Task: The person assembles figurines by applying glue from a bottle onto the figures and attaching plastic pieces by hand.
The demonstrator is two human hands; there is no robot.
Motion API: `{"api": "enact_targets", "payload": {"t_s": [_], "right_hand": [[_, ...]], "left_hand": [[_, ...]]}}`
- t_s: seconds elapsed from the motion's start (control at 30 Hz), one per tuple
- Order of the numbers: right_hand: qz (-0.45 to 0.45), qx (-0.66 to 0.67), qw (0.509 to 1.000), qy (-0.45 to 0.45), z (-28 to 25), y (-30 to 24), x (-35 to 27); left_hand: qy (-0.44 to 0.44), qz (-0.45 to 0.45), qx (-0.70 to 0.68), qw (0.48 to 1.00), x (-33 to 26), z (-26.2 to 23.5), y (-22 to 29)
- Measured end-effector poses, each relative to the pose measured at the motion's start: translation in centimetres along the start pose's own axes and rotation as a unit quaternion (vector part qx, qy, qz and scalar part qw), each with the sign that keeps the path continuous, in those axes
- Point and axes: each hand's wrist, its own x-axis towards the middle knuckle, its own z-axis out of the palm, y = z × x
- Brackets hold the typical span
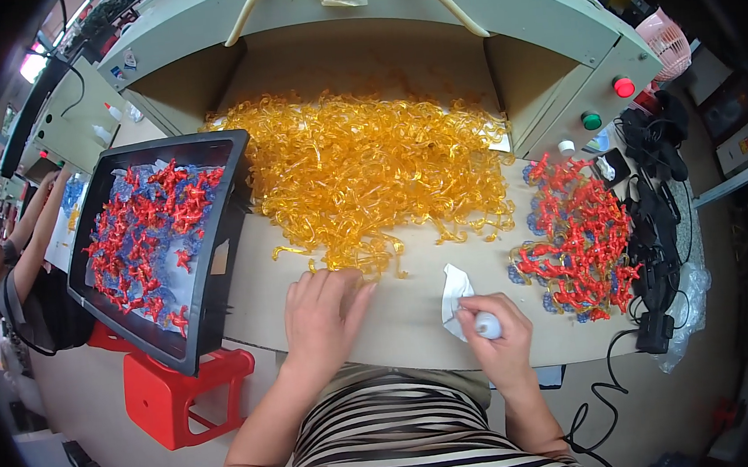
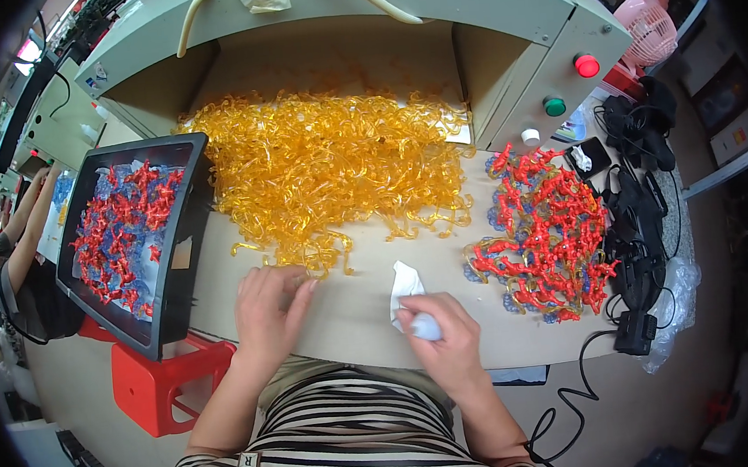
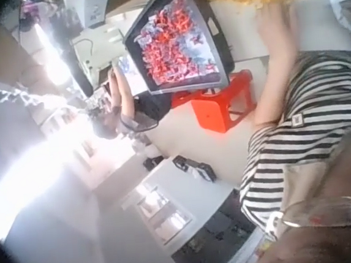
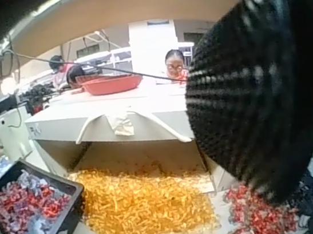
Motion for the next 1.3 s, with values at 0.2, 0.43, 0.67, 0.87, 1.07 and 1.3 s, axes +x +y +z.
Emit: {"api": "enact_targets", "payload": {"t_s": [0.2,0.43,0.67,0.87,1.07,1.3], "right_hand": [[-0.035,0.009,0.994,-0.106,5.0,-2.4,4.4],[0.0,-0.097,0.991,-0.094,7.5,-2.6,5.9],[0.055,-0.11,0.987,-0.105,6.9,-3.4,6.4],[0.052,-0.122,0.987,-0.089,7.1,-3.2,6.5],[0.138,0.002,0.989,-0.056,5.9,-2.0,6.5],[0.173,0.188,0.966,-0.044,5.3,-0.7,6.4]], "left_hand": [[0.027,-0.011,0.051,0.998,-0.7,-0.5,-0.1],[0.121,0.019,0.082,0.989,-0.9,-11.5,-2.3],[-0.076,-0.212,0.169,0.96,-0.7,-17.1,-15.7],[-0.186,-0.152,0.227,0.944,0.8,-15.3,-16.4],[-0.012,-0.199,0.079,0.977,-0.4,-17.9,-14.0],[0.103,-0.216,-0.412,0.879,-0.6,-15.1,-5.6]]}}
